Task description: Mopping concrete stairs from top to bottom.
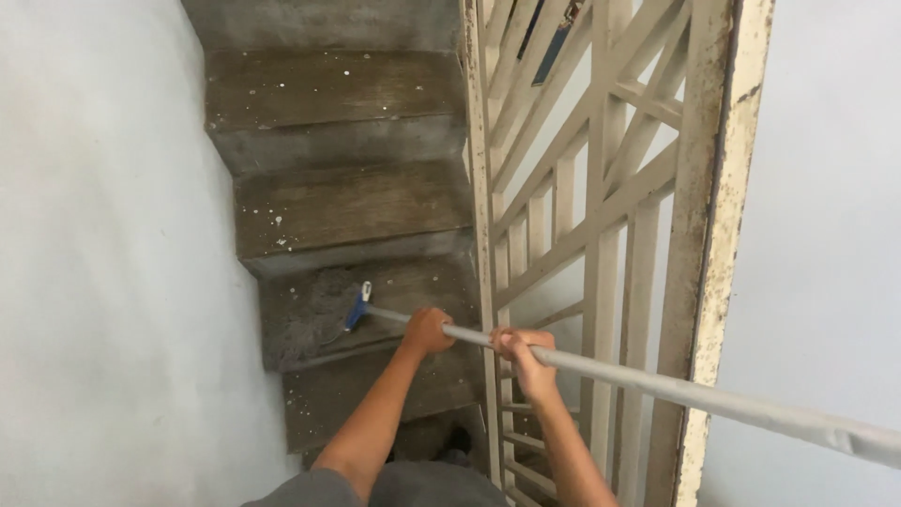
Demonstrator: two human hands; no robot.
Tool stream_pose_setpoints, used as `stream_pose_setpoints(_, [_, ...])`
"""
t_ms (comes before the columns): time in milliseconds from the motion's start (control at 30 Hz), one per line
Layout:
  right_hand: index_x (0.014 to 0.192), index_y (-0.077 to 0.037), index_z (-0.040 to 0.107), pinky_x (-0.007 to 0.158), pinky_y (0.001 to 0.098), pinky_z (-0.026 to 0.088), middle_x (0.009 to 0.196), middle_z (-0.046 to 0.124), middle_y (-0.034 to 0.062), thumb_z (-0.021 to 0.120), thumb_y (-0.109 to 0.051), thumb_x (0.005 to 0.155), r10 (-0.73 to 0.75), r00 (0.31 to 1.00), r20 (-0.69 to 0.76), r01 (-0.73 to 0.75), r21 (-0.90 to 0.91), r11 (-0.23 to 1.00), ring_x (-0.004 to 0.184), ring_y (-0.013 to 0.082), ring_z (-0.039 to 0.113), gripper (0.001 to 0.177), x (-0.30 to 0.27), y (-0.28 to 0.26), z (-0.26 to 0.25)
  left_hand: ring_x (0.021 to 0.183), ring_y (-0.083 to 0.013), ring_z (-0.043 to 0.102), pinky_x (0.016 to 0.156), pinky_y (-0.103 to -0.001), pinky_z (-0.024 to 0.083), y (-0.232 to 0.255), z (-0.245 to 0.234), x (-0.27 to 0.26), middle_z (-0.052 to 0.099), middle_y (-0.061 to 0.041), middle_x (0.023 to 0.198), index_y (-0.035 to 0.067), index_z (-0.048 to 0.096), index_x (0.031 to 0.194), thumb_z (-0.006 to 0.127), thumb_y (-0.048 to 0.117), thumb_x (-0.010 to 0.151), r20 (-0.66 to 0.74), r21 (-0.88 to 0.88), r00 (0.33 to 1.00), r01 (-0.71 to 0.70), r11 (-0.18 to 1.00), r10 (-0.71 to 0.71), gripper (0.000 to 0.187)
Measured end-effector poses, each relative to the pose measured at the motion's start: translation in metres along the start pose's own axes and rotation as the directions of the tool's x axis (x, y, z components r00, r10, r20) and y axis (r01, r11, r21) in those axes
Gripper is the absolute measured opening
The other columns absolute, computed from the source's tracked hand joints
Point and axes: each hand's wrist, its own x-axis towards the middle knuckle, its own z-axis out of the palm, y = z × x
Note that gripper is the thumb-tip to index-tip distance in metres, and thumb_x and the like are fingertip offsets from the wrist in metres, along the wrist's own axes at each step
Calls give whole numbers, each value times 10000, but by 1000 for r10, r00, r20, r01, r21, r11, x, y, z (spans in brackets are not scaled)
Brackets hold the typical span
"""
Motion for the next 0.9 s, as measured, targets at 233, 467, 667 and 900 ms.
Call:
stream_pose_setpoints(233, [587,-14,435,648,375,379,624,450,63,579,-29,906,16,973,-232,-58,-173,983,658,195,437,350,-17,-48,-23,769,-397,700,724,-506,571,70,35,43,708,-152,753,139,747,690,777,245,660,-12,-135,975,-222,966,223,114])
stream_pose_setpoints(467, [604,-35,388,769,400,410,619,362,32,559,-12,914,-34,899,-436,42,8,999,644,185,360,356,-19,-45,-25,867,-414,701,776,-531,562,85,50,67,728,-184,836,119,737,746,749,236,663,126,-123,963,-223,967,239,143])
stream_pose_setpoints(667, [608,-57,342,738,407,362,595,315,30,574,-66,896,-107,923,-370,127,30,991,621,195,335,370,-12,-29,-18,925,-399,702,830,-519,573,69,43,62,729,-179,898,137,770,780,796,315,690,173,-56,975,-130,990,138,202])
stream_pose_setpoints(900, [586,-77,292,676,390,321,583,294,23,599,-74,874,-60,975,-214,85,109,990,589,199,325,421,-5,17,11,944,-390,693,830,-520,563,2,8,28,743,-134,905,166,802,791,824,298,627,9,-19,999,-50,999,50,212])
